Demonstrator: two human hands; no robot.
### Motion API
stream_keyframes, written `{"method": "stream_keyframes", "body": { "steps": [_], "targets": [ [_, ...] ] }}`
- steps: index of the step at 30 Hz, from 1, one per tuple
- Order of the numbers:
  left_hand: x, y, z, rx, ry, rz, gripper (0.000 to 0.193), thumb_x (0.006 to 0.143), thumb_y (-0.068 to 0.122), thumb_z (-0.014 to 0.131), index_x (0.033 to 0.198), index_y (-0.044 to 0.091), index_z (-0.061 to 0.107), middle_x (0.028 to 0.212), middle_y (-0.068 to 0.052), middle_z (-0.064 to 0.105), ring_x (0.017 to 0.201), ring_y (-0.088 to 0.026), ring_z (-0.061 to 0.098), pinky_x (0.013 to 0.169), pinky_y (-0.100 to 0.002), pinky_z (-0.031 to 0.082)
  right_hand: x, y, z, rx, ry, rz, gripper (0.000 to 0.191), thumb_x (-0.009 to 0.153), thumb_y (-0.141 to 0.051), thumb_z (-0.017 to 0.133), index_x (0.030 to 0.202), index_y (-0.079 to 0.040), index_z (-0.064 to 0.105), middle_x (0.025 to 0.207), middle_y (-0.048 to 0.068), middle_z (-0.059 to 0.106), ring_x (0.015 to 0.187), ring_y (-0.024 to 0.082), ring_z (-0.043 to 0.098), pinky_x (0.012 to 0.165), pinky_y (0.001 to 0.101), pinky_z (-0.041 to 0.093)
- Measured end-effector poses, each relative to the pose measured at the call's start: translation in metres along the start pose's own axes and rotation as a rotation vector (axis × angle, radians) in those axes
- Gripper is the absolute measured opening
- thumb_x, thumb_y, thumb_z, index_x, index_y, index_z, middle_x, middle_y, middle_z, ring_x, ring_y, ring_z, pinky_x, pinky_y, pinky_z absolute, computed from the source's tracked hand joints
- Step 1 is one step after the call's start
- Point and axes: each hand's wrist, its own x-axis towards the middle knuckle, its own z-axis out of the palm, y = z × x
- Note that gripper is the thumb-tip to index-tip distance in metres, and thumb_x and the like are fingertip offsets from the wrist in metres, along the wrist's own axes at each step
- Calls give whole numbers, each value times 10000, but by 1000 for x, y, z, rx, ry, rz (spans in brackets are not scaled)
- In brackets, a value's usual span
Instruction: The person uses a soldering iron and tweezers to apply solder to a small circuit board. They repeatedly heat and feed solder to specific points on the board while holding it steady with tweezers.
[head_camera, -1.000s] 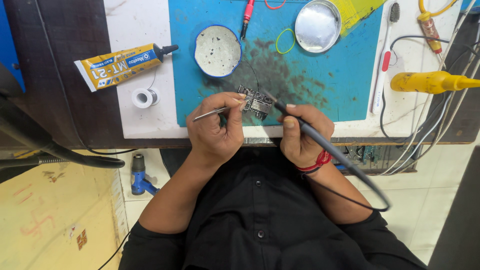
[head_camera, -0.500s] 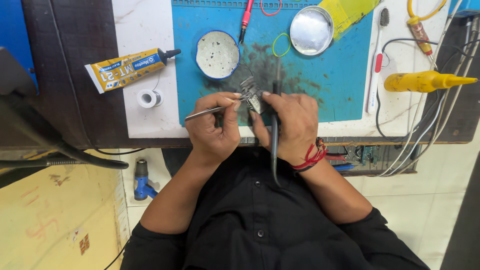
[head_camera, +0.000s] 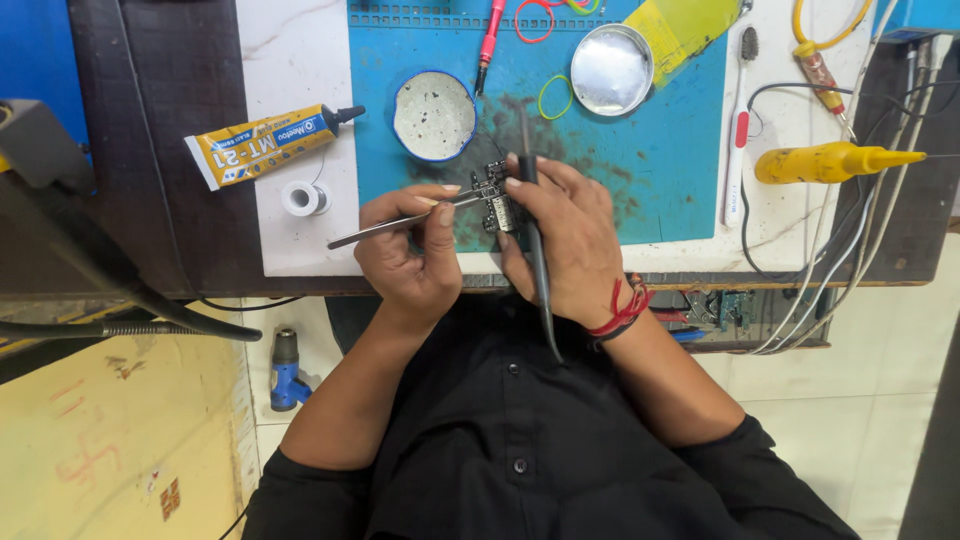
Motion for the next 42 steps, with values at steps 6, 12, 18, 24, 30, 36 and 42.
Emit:
{"method": "stream_keyframes", "body": {
  "steps": [6,12,18,24,30,36,42],
  "targets": [
    [-2,-3,0,-35,-8,0,197,1067,26,652,1166,19,482,1108,-132,735,698,-21,567,608,-152,443,4,0,3,-33,2,43,601,826,-201,835,1343,-57,564,1378,144,636,1302,371,563,1065,482,409],
    [-2,-4,4,1,-21,23,203,1057,5,672,1166,16,502,1103,-129,725,723,-34,575,622,-165,446,-8,1,11,-156,126,121,663,849,-337,874,1335,-20,554,1214,174,628,1159,374,577,1007,487,411],
    [2,1,7,21,-101,12,151,1036,-18,678,1107,21,551,1055,-115,732,809,-78,658,708,-208,531,-19,6,3,79,173,117,430,970,-64,686,1390,-31,601,1044,111,731,881,288,667,845,378,517],
    [7,11,4,74,-195,63,161,1021,-15,699,1097,32,565,1044,-123,740,887,-197,759,783,-278,614,-31,5,-1,224,297,258,235,938,-42,725,1157,20,664,826,114,616,728,223,584,685,336,445],
    [11,17,3,210,-286,112,202,951,15,757,1029,66,578,981,-91,770,713,-152,710,659,-272,554,-44,14,-3,213,333,244,121,989,-59,704,1083,2,658,805,100,621,690,219,570,612,320,428],
    [10,20,6,226,-215,53,170,993,10,726,1053,64,578,998,-75,750,770,-148,742,666,-260,573,-46,20,-1,282,303,162,115,1020,-132,614,999,-20,600,804,79,644,711,226,625,634,329,478],
    [9,21,5,247,-217,45,171,976,3,729,1023,63,576,995,-82,752,705,-137,702,649,-265,554,-46,21,-1,283,257,121,143,987,-168,635,949,-36,593,821,121,636,697,256,608,610,331,462]
  ]
}}
